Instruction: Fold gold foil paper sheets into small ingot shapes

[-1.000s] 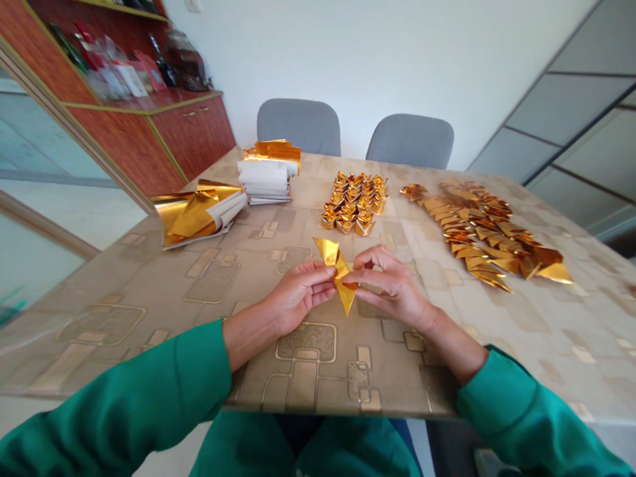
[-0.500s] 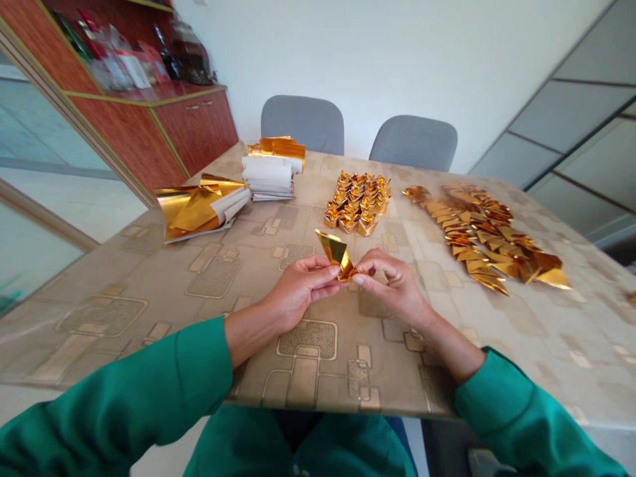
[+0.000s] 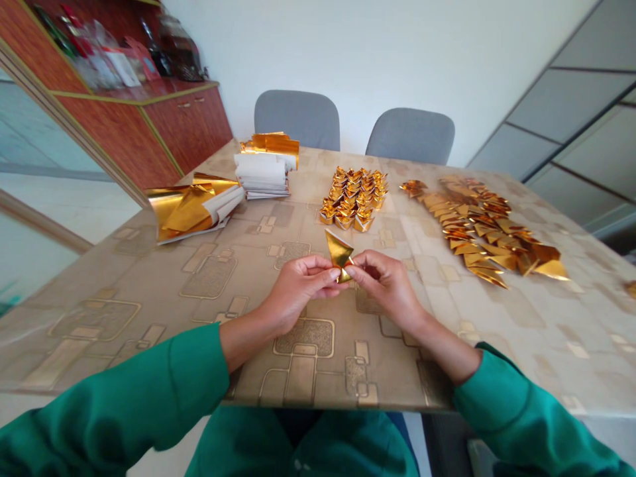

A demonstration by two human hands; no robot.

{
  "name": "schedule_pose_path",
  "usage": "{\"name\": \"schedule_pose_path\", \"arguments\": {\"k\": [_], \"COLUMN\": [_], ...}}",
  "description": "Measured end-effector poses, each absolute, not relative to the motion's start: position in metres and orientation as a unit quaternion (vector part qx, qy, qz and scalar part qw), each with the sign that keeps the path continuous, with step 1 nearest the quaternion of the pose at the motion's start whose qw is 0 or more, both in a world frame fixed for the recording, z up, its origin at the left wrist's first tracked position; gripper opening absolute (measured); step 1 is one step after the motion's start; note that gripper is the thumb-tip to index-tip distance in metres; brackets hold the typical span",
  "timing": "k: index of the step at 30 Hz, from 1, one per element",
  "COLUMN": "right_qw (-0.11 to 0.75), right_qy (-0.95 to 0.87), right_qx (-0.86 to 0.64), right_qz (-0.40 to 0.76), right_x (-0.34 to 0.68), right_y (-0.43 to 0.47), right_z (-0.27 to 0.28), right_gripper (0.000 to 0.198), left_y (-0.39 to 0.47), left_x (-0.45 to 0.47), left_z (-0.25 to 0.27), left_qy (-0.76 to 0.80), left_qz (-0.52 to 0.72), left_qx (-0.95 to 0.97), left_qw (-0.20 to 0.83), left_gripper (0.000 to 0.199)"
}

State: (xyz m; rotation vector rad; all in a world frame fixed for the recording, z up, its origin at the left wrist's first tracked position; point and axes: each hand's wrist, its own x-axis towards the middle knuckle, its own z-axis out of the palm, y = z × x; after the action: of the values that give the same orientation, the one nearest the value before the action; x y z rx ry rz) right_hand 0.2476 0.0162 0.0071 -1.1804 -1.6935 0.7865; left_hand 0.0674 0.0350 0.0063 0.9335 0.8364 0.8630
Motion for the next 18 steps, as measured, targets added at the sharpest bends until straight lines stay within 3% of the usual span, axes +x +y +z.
{"name": "schedule_pose_path", "arguments": {"k": [4,10,18], "right_qw": [0.488,0.490,0.462], "right_qy": [-0.609,-0.594,-0.585], "right_qx": [-0.459,-0.487,-0.426], "right_qz": [0.426,0.412,0.512], "right_x": [0.2460,0.2454,0.2502], "right_y": [0.0183,0.0187,0.0184], "right_z": [0.0057,0.0050,0.0146], "right_gripper": [0.029,0.031,0.027], "left_y": [0.0361,0.0325,0.0367], "left_x": [0.0664,0.0680,0.0654], "left_z": [0.0066,0.0083,0.0076], "left_qy": [0.385,0.388,0.393], "left_qz": [0.397,0.385,0.406], "left_qx": [0.418,0.436,0.431], "left_qw": [0.721,0.715,0.704], "left_gripper": [0.028,0.026,0.025]}}
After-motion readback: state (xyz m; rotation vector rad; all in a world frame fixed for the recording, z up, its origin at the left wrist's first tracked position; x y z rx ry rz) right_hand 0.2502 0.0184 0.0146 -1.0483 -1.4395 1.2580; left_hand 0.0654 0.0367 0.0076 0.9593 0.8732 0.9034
